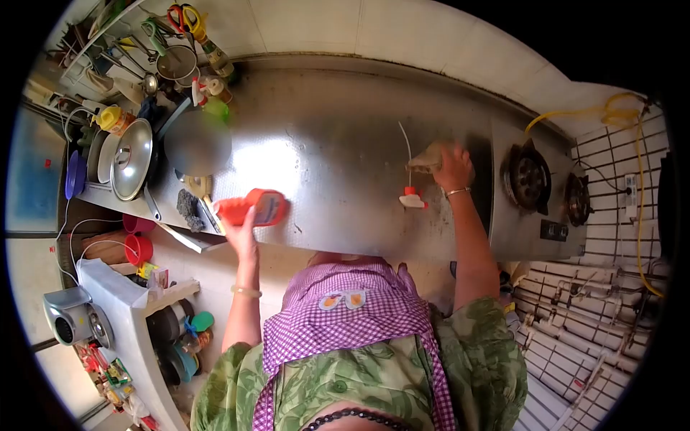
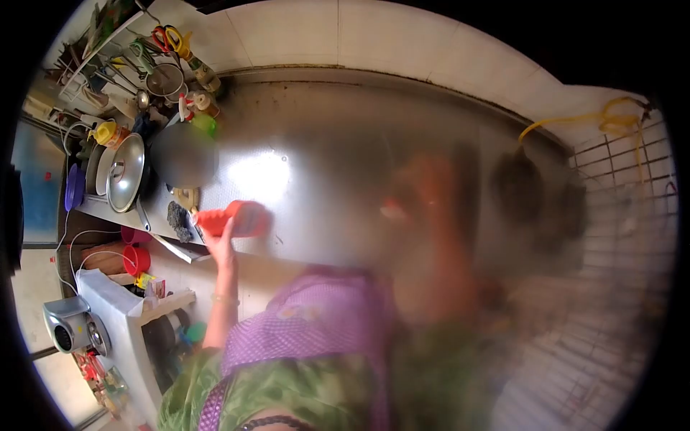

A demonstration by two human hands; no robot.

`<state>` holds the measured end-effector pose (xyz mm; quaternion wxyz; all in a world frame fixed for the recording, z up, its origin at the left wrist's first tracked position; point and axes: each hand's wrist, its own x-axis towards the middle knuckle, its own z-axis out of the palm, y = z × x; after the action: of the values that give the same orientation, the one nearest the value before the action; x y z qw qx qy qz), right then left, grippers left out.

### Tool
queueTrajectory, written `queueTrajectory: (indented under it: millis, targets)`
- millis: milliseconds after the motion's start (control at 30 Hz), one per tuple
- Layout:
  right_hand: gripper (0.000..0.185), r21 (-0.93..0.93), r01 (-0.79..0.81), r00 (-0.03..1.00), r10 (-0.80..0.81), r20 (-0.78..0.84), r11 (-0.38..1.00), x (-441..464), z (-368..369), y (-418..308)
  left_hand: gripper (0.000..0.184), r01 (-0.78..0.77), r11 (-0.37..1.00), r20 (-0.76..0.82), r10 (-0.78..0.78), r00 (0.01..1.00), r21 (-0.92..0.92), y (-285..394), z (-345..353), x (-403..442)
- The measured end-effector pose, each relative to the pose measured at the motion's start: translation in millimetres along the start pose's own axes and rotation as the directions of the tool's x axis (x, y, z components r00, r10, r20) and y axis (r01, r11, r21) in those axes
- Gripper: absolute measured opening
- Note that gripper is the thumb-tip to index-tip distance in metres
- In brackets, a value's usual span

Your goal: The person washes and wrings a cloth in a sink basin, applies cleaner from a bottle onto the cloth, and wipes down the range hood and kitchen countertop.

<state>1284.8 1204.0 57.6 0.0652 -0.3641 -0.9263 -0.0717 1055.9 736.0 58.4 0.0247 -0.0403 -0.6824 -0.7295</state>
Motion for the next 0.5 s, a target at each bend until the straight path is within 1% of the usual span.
queueTrajectory:
  millis: [33, 67, 100, 133, 200, 233, 267, 300, 367, 400, 500]
  targets:
    - [0.061, 0.1, 0.029, 0.997, -0.036, 0.071, 0.995, -6.3, -17.3, -7.8, 0.051, -0.002, 0.999, -0.015, 0.002, 1.0, -0.039, 12.1, -20.0, -9.4]
    - [0.06, 0.202, 0.054, 0.988, -0.082, 0.131, 0.978, -9.1, -33.8, -16.9, 0.05, -0.01, 0.999, -0.09, 0.015, 0.996, 0.048, 13.2, -44.1, -19.2]
    - [0.058, 0.272, 0.094, 0.984, -0.131, 0.121, 0.958, -17.0, -42.0, -27.1, 0.05, -0.068, 0.995, -0.119, 0.076, 0.99, 0.068, 27.9, -56.9, -32.4]
    - [0.057, 0.341, 0.132, 0.978, -0.179, 0.111, 0.931, -25.0, -50.2, -37.3, 0.051, -0.064, 0.996, -0.178, 0.075, 0.981, 0.067, 26.8, -78.4, -44.6]
    - [0.054, 0.415, 0.268, 0.961, -0.272, -0.051, 0.869, -65.8, -58.9, -56.4, 0.053, -0.03, 0.993, -0.295, 0.062, 0.953, 0.11, 24.6, -117.5, -68.6]
    - [0.052, 0.451, 0.282, 0.955, -0.293, -0.047, 0.847, -76.1, -48.9, -58.4, 0.055, 0.003, 0.988, -0.358, 0.054, 0.932, 0.155, 24.3, -137.1, -82.2]
    - [0.05, 0.488, 0.299, 0.947, -0.319, -0.045, 0.82, -84.4, -32.1, -58.7, 0.057, -0.038, 0.975, -0.393, 0.123, 0.911, 0.218, 17.6, -155.3, -94.3]
    - [0.049, 0.522, 0.312, 0.939, -0.342, -0.041, 0.794, -90.1, -18.6, -59.3, 0.058, -0.01, 0.968, -0.44, 0.122, 0.89, 0.249, 15.1, -170.9, -106.1]
    - [0.045, 0.461, 0.242, 0.951, -0.302, 0.061, 0.854, -94.5, -7.5, -61.1, 0.058, 0.053, 0.956, -0.522, 0.111, 0.846, 0.288, 9.0, -192.5, -128.2]
    - [0.043, 0.422, 0.205, 0.956, -0.274, 0.108, 0.883, -93.5, -3.8, -61.8, 0.056, 0.026, 0.949, -0.556, 0.161, 0.815, 0.313, 2.5, -202.5, -136.4]
    - [0.04, 0.586, 0.256, 0.966, -0.186, -0.179, 0.769, -89.0, 10.4, -55.0, 0.057, 0.039, 0.944, -0.567, 0.163, 0.808, 0.328, -5.5, -215.8, -152.4]
